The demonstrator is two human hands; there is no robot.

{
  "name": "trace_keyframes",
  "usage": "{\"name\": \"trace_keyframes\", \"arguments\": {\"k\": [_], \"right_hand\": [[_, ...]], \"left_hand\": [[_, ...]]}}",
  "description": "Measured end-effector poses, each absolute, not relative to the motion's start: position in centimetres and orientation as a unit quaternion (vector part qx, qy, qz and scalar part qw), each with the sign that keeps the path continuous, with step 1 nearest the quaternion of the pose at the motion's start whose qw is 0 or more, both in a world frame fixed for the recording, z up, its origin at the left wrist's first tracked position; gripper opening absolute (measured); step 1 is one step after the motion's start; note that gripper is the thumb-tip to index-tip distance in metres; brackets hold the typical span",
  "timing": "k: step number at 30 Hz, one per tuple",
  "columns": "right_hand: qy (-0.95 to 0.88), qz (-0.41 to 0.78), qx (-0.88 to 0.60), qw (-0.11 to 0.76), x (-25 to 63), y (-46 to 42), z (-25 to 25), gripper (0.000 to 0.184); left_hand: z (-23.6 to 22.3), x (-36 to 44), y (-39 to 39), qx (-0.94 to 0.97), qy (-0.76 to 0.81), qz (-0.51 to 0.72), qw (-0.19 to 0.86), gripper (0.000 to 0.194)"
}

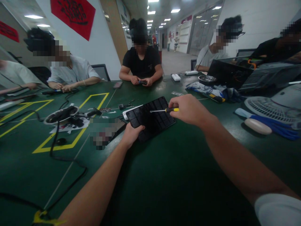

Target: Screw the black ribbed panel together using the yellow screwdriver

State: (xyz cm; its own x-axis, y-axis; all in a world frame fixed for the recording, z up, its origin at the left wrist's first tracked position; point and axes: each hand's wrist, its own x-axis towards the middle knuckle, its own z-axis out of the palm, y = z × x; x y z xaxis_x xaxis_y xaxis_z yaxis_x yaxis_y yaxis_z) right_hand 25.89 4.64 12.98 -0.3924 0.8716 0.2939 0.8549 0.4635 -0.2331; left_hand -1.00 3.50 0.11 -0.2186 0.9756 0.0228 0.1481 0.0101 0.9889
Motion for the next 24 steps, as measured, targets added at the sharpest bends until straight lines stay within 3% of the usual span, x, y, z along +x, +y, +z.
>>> {"name": "trace_keyframes", "arguments": {"k": [20,24], "right_hand": [[-0.808,-0.028,-0.583,0.077,24.8,3.3,13.7,0.043],[-0.81,-0.004,-0.58,0.09,24.9,3.3,13.6,0.036]], "left_hand": [[0.2,-0.9,3.4,0.474,0.598,0.511,0.396,0.04],[0.3,-0.8,3.3,0.472,0.595,0.516,0.397,0.041]]}}
